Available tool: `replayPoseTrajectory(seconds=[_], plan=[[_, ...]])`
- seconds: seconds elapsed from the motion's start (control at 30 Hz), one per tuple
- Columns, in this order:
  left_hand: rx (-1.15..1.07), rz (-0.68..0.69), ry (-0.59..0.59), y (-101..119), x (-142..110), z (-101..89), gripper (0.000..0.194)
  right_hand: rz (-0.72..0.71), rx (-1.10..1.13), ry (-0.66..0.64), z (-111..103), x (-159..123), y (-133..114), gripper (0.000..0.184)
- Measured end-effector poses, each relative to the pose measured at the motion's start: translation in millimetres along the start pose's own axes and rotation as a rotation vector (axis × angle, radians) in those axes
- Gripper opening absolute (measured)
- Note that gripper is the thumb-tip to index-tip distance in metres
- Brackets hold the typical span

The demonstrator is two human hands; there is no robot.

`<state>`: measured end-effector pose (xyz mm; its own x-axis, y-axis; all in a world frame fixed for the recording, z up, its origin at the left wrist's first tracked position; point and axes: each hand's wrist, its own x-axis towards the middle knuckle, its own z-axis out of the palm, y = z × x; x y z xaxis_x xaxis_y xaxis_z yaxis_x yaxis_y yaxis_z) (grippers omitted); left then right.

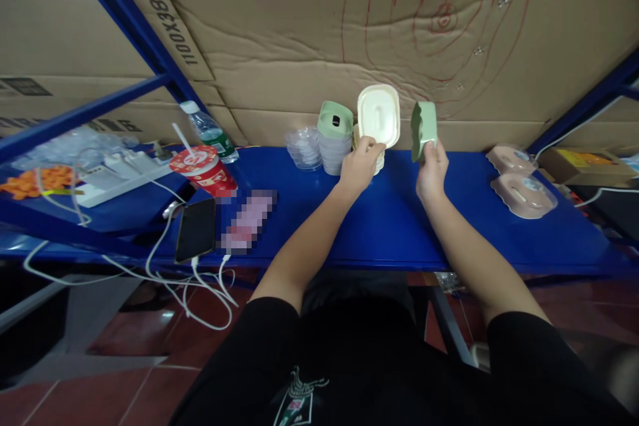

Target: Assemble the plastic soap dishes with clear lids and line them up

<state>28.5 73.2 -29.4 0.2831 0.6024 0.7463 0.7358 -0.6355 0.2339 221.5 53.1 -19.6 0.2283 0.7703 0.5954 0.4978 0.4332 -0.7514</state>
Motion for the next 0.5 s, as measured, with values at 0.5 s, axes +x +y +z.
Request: replayPoseTrajectory(seconds=[0.5], plan=[[0.156,-0.191,-0.181,3.5,7.1,-6.0,0.046,-0.188,-0.070,-0.039,8.3,-4.7,37.3,0.077]])
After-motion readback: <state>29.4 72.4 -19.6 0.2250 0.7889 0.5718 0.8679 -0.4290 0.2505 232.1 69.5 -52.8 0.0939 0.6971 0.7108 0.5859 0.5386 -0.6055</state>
